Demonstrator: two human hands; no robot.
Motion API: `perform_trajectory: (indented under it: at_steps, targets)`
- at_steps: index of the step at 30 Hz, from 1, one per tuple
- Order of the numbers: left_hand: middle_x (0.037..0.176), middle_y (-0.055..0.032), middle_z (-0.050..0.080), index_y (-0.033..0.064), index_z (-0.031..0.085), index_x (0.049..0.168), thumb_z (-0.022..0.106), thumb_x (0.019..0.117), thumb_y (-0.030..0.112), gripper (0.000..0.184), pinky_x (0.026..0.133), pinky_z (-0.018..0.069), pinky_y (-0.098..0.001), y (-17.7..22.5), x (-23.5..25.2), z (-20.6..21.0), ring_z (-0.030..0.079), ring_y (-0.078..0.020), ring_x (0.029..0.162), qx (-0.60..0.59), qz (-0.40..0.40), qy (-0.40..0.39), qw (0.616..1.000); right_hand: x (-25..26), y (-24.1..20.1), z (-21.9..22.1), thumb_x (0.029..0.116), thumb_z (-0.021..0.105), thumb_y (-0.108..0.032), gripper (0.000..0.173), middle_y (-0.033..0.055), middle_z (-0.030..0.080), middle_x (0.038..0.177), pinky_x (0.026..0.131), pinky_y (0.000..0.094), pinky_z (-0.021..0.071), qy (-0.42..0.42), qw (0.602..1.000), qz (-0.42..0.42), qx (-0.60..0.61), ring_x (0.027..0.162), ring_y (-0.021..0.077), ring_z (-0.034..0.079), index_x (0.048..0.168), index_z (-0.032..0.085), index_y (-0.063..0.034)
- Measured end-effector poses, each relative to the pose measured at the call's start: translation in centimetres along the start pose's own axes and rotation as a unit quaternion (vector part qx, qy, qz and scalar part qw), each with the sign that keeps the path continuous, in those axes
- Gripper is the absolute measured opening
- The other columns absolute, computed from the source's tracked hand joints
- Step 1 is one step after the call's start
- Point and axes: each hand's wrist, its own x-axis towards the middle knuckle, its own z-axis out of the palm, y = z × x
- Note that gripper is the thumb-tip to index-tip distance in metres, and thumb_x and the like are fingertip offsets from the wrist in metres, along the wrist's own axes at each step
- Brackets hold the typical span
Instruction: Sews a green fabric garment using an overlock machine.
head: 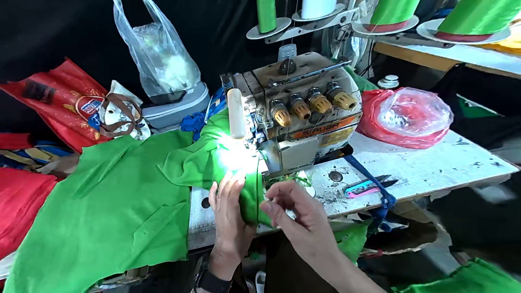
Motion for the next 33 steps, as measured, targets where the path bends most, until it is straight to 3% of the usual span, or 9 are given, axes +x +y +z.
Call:
perform_trajectory:
  at_steps: [4,7,10,12,16,18,21,27,33]
  targets:
    - [0.133,-0.0037,0.065,0.0151,0.063,0.116,0.066,0.0907,0.014,0.025,0.122,0.0297,-0.0512,0.1,0.3,-0.2,0.048,-0.0209,0.141,-0.017,0.007,0.042,0.999,4.4,1.2,-0.3,0.0932,0.059,-0.001,0.03,0.0125,0.068,0.116,0.074,0.0413,0.0586,-0.04,0.932,-0.132,-0.336,0.099,0.0304,0.067,0.12,0.071,-0.0074]
    - [0.128,-0.0018,0.06,0.0159,0.056,0.104,0.066,0.0865,0.011,0.021,0.122,0.0348,-0.0461,0.4,0.4,-1.1,0.047,-0.0178,0.141,-0.031,0.006,0.042,0.999,6.3,2.2,-0.3,0.0885,0.068,0.002,0.028,0.018,0.066,0.124,0.08,0.0405,0.0594,-0.114,0.912,-0.162,-0.359,0.104,0.0333,0.067,0.114,0.076,-0.0062]
    - [0.125,-0.0032,0.062,0.0143,0.062,0.097,0.067,0.0836,0.005,0.017,0.121,0.0366,-0.0441,0.1,0.4,-2.3,0.047,-0.0193,0.141,-0.072,0.005,0.016,0.997,6.5,2.7,-1.9,0.0988,0.062,-0.01,0.013,0.0146,0.068,0.111,0.085,0.0363,0.0595,-0.107,0.92,-0.168,-0.338,0.103,0.0271,0.069,0.101,0.073,-0.0014]
    - [0.127,-0.0019,0.061,0.0172,0.067,0.097,0.066,0.0818,0.005,0.02,0.12,0.0382,-0.0399,0.1,0.5,-3.3,0.046,-0.0174,0.141,-0.08,-0.005,-0.002,0.997,6.0,3.0,-4.4,0.1009,0.06,-0.01,0.015,0.0167,0.067,0.108,0.083,0.0429,0.0598,-0.068,0.924,-0.118,-0.357,0.099,0.0298,0.069,0.101,0.07,0.0012]
    - [0.107,0.0001,0.061,0.022,0.077,0.103,0.061,0.0918,0.01,0.023,0.096,0.0461,-0.0228,1.2,0.9,-5.3,0.056,-0.0086,0.109,-0.052,-0.021,-0.023,0.998,3.3,3.0,-7.1,0.0986,0.062,-0.006,0.019,0.0235,0.062,0.116,0.075,0.0488,0.0591,0.05,0.924,-0.024,-0.378,0.091,0.0361,0.068,0.115,0.065,0.0034]
    - [0.105,0.0,0.061,0.0206,0.077,0.106,0.059,0.096,0.01,0.024,0.091,0.0508,-0.0168,2.0,1.0,-5.9,0.059,-0.0037,0.103,-0.069,-0.01,-0.045,0.997,1.9,2.1,-5.6,0.0977,0.063,-0.007,0.021,0.0216,0.065,0.115,0.075,0.0477,0.0602,0.027,0.937,-0.04,-0.346,0.094,0.0345,0.069,0.116,0.068,0.0004]
    - [0.106,0.0002,0.067,0.0191,0.075,0.108,0.057,0.097,0.009,0.023,0.091,0.0504,-0.0211,2.6,1.1,-5.7,0.061,-0.0077,0.104,-0.056,0.028,-0.062,0.996,3.3,1.7,-2.7,0.0906,0.059,0.0,0.027,0.0132,0.067,0.104,0.073,0.0402,0.0579,-0.007,0.931,-0.164,-0.326,0.094,0.0299,0.067,0.109,0.076,-0.01]
    - [0.096,-0.0034,0.066,0.0085,0.071,0.094,0.062,0.088,0.005,0.012,0.084,0.0523,-0.0121,2.8,0.4,-5.6,0.064,-0.0026,0.095,-0.054,-0.015,-0.051,0.997,9.2,1.3,-1.8,0.0915,0.069,-0.001,0.013,0.0152,0.064,0.088,0.06,0.0417,0.0545,-0.151,0.876,-0.18,-0.421,0.082,0.0322,0.067,0.099,0.078,-0.0066]
    - [0.098,0.0023,0.064,0.0169,0.077,0.099,0.065,0.095,0.015,0.013,0.083,0.0526,-0.0119,2.0,0.1,-6.4,0.062,0.0009,0.094,-0.127,-0.051,-0.036,0.99,5.3,2.3,-7.1,0.1012,0.06,-0.006,0.016,0.0221,0.068,0.103,0.071,0.058,0.0572,-0.016,0.91,-0.007,-0.414,0.088,0.0415,0.07,0.113,0.065,0.0026]
